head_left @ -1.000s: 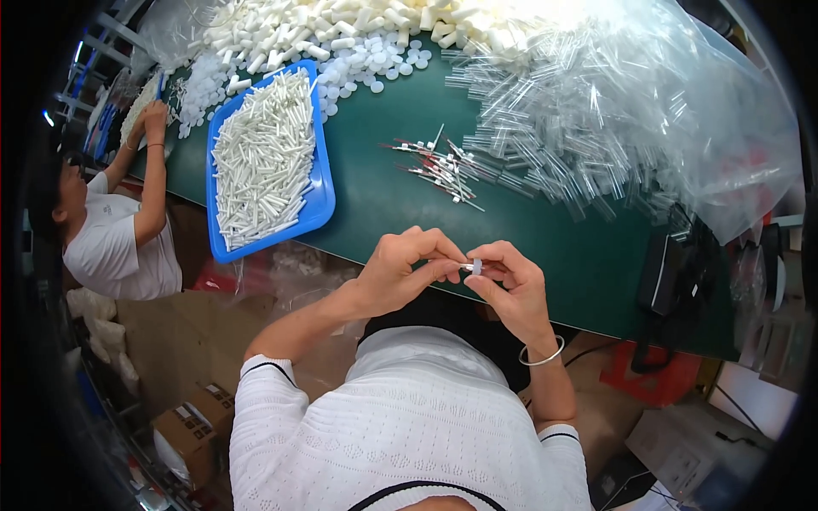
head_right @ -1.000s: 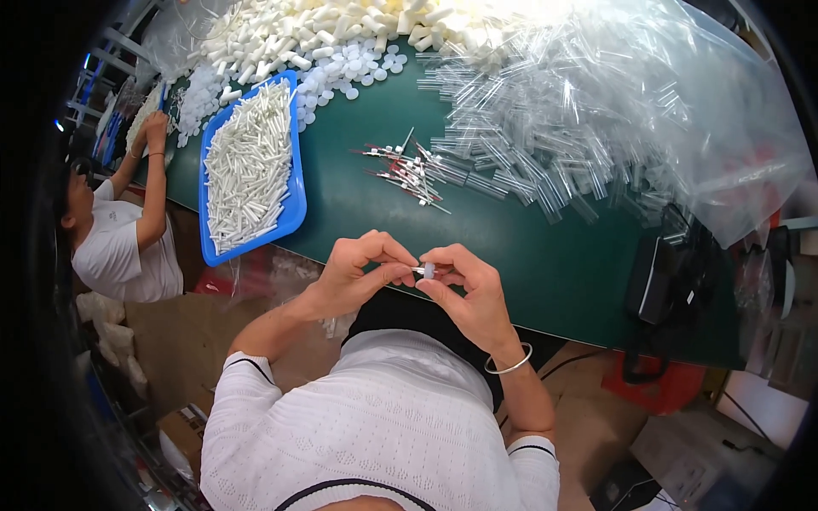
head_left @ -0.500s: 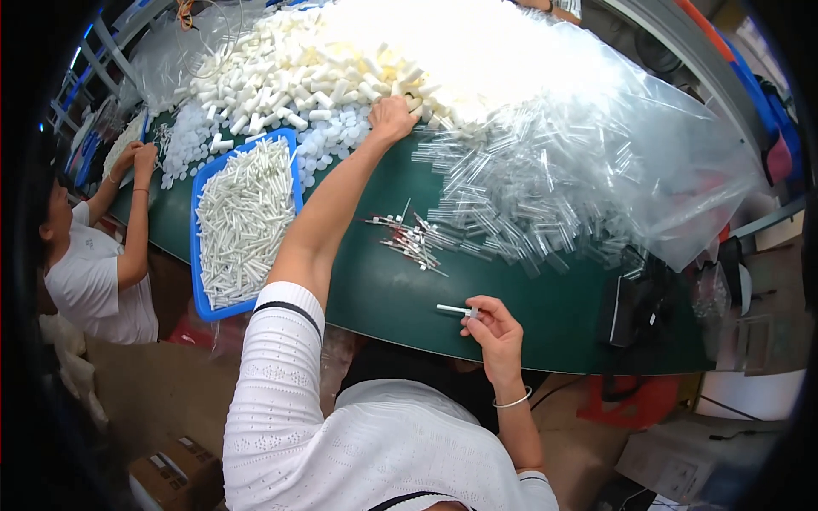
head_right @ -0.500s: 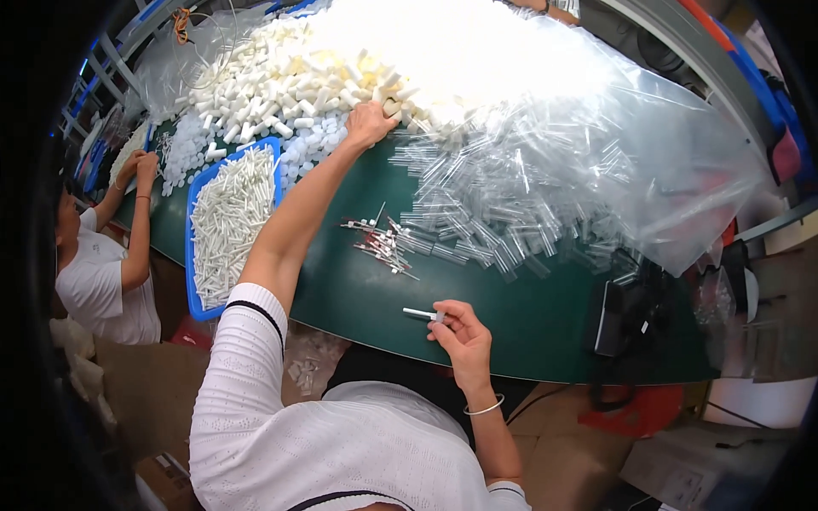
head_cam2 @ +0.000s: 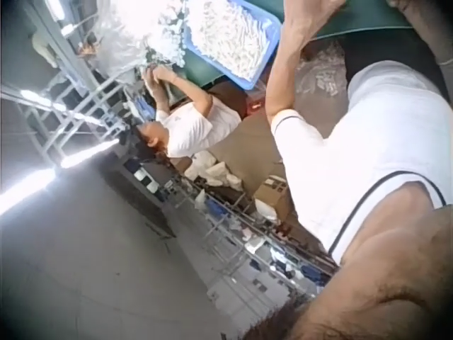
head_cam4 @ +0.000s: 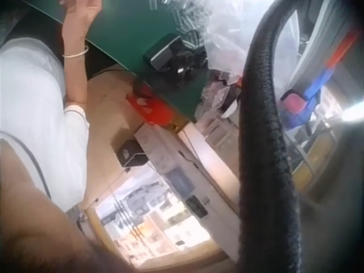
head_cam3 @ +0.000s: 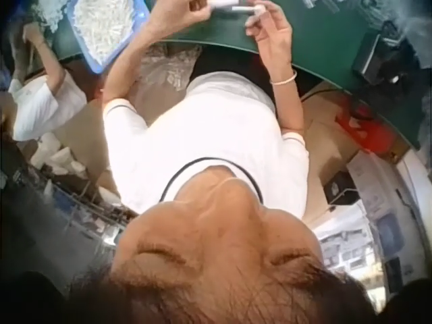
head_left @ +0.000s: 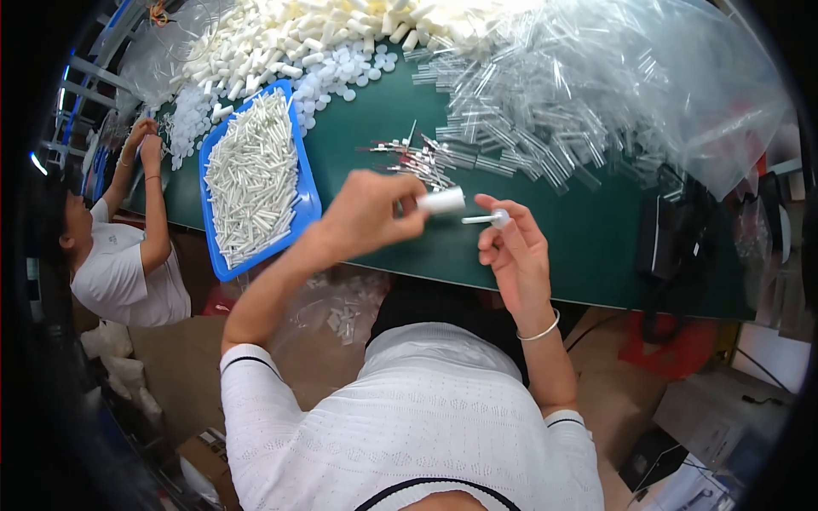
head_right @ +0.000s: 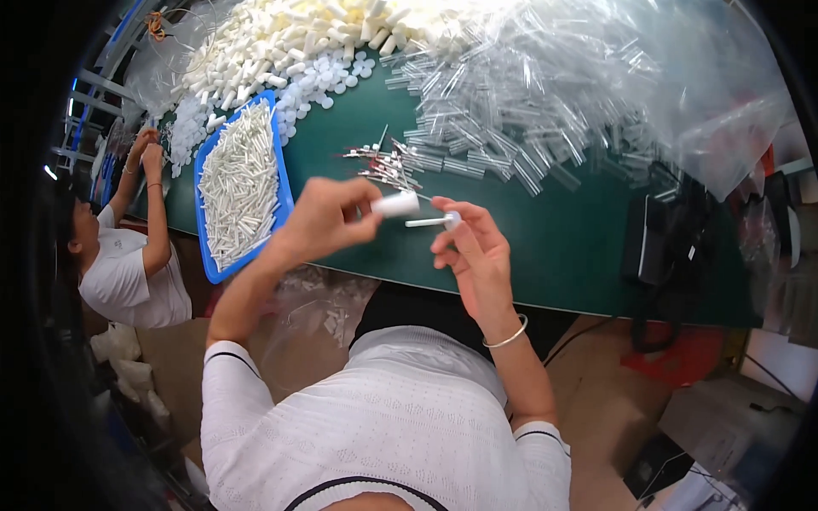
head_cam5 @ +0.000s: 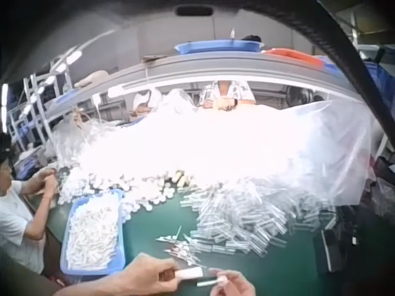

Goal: The person assembles small plastic tubes and white components by hand on a factory work table.

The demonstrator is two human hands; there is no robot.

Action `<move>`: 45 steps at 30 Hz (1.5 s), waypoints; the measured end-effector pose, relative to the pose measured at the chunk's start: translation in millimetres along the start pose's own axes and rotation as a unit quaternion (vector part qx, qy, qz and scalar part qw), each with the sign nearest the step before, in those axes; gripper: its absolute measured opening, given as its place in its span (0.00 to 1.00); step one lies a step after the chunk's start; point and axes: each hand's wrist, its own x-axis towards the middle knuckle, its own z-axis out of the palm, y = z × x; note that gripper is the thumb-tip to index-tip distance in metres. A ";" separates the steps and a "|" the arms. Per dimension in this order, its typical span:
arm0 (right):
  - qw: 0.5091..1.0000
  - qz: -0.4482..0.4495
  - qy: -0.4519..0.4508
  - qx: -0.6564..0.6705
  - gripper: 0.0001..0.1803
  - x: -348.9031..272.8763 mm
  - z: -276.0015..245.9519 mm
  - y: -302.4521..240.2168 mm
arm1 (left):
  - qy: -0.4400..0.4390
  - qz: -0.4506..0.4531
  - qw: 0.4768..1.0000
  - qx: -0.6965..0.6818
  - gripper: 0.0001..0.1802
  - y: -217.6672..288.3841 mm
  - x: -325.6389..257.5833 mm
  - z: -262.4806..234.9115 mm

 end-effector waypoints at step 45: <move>0.832 -0.223 0.040 -0.507 0.16 -54.3 -36.8 -30.0 | 0.136 0.218 0.931 0.261 0.12 6.4 71.4 81.3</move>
